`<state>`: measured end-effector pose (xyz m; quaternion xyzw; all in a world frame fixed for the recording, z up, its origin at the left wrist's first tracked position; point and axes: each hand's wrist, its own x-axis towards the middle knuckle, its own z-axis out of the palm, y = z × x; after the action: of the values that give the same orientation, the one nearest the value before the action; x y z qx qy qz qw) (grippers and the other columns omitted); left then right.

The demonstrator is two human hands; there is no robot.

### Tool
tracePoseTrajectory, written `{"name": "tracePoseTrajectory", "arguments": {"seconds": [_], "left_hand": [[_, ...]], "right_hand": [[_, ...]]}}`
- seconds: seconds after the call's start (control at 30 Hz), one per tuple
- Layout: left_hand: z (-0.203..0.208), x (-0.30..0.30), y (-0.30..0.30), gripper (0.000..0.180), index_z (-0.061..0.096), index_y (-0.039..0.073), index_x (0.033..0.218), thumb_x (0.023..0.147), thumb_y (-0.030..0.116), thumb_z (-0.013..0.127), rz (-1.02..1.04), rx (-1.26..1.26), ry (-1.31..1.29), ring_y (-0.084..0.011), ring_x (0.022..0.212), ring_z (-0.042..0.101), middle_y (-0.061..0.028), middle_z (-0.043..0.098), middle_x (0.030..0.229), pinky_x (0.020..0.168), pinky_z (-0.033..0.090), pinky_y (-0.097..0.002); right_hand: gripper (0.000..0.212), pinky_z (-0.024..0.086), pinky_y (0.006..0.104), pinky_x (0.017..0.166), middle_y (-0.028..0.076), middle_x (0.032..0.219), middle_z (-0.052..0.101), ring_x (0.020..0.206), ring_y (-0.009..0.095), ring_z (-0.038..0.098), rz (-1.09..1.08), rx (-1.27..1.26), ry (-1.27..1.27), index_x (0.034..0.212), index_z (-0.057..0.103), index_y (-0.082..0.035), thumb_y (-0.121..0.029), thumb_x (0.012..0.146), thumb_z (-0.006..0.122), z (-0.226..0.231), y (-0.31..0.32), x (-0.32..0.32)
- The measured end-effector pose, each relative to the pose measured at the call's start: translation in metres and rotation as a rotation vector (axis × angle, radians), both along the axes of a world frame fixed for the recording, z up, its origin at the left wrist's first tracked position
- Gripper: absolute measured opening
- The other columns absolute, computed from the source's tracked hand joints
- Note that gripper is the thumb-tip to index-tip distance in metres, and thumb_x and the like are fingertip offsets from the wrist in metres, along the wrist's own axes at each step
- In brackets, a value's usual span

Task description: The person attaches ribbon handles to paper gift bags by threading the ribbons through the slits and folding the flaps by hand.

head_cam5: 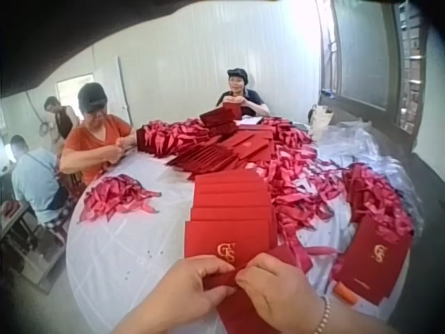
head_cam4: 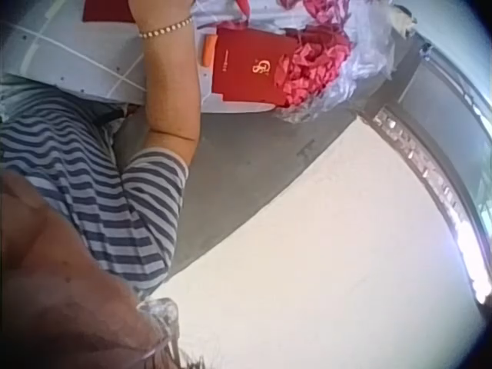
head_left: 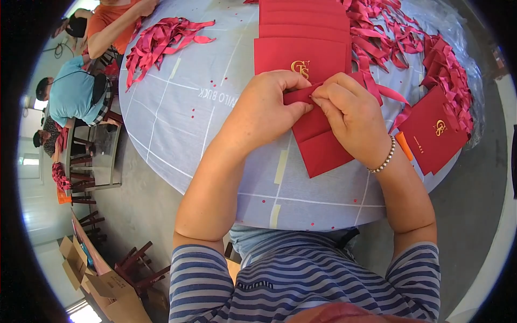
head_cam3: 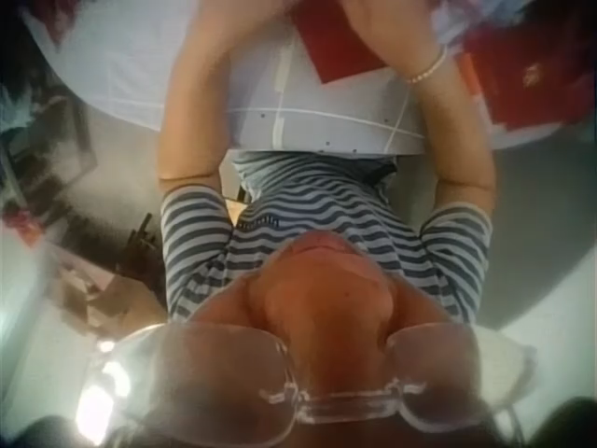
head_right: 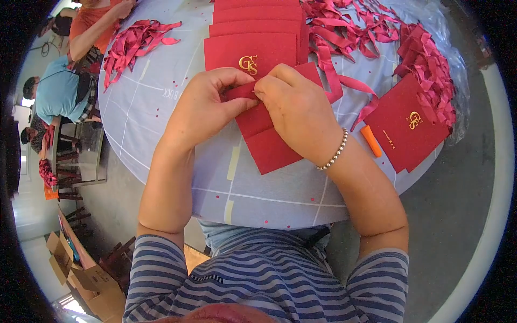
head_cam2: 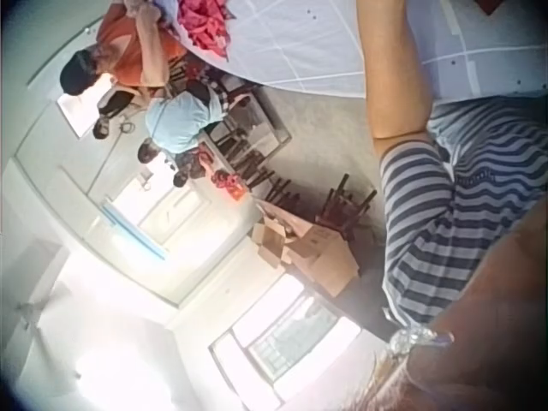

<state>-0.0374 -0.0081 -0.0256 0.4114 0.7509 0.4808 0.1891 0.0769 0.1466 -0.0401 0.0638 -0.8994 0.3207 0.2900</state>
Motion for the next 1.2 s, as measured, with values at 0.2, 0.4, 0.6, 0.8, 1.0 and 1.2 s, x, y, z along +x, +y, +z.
{"name": "tracePoseTrajectory", "arguments": {"seconds": [0.2, 0.4, 0.6, 0.8, 1.0, 1.2], "left_hand": [[0.001, 0.001, 0.0, 0.025, 0.069, -0.003, 0.102, 0.077, -0.003, 0.072, 0.003, -0.011, 0.032, -0.0119, 0.09, 0.064, -0.0051, 0.071, 0.097, 0.083, 0.051, -0.027], [0.002, 0.001, 0.0, 0.024, 0.069, -0.003, 0.1, 0.077, -0.003, 0.072, 0.006, -0.011, 0.009, -0.0123, 0.09, 0.064, -0.0051, 0.071, 0.095, 0.082, 0.051, -0.0269], [-0.001, 0.002, -0.001, 0.025, 0.069, -0.003, 0.1, 0.075, -0.004, 0.072, 0.014, -0.016, 0.148, -0.0169, 0.091, 0.066, -0.0089, 0.072, 0.096, 0.084, 0.051, -0.0291], [-0.004, 0.005, 0.002, 0.026, 0.069, -0.004, 0.099, 0.074, -0.003, 0.072, 0.03, -0.008, 0.196, -0.0205, 0.091, 0.067, -0.0114, 0.071, 0.095, 0.085, 0.052, -0.0303], [0.004, 0.006, -0.001, 0.025, 0.069, -0.003, 0.103, 0.078, -0.005, 0.071, -0.008, -0.031, 0.019, -0.0128, 0.09, 0.066, -0.0058, 0.071, 0.097, 0.081, 0.053, -0.027], [0.003, 0.001, -0.003, 0.029, 0.066, -0.004, 0.111, 0.082, -0.008, 0.07, -0.005, -0.037, -0.141, -0.0095, 0.09, 0.064, -0.0034, 0.069, 0.101, 0.079, 0.054, -0.0242]], "right_hand": [[0.008, 0.052, 0.0395, 0.069, 0.014, 0.091, 0.061, 0.08, 0.033, 0.063, 0.025, -0.017, 0.014, 0.094, 0.065, -0.001, -0.004, 0.089, 0.06, -0.001, 0.001, -0.002], [0.007, 0.052, 0.0387, 0.069, 0.014, 0.091, 0.062, 0.08, 0.034, 0.063, 0.044, -0.026, 0.008, 0.094, 0.065, -0.001, -0.005, 0.09, 0.06, 0.0, 0.003, -0.002], [0.013, 0.052, 0.0398, 0.067, 0.014, 0.09, 0.057, 0.077, 0.034, 0.061, 0.055, 0.158, 0.039, 0.094, 0.061, -0.001, 0.0, 0.081, 0.06, 0.003, 0.0, 0.0], [0.017, 0.051, 0.039, 0.065, 0.012, 0.087, 0.051, 0.074, 0.033, 0.058, 0.022, 0.376, 0.085, 0.093, 0.056, -0.003, -0.002, 0.076, 0.059, 0.006, -0.007, 0.001], [0.005, 0.05, 0.0413, 0.066, 0.014, 0.086, 0.057, 0.077, 0.035, 0.06, 0.075, 0.012, -0.015, 0.09, 0.06, -0.001, -0.004, 0.085, 0.061, 0.005, 0.008, 0.0], [0.004, 0.049, 0.0419, 0.067, 0.014, 0.086, 0.059, 0.078, 0.035, 0.06, 0.021, -0.008, -0.034, 0.088, 0.061, -0.001, -0.004, 0.087, 0.063, 0.009, 0.005, 0.001]]}}
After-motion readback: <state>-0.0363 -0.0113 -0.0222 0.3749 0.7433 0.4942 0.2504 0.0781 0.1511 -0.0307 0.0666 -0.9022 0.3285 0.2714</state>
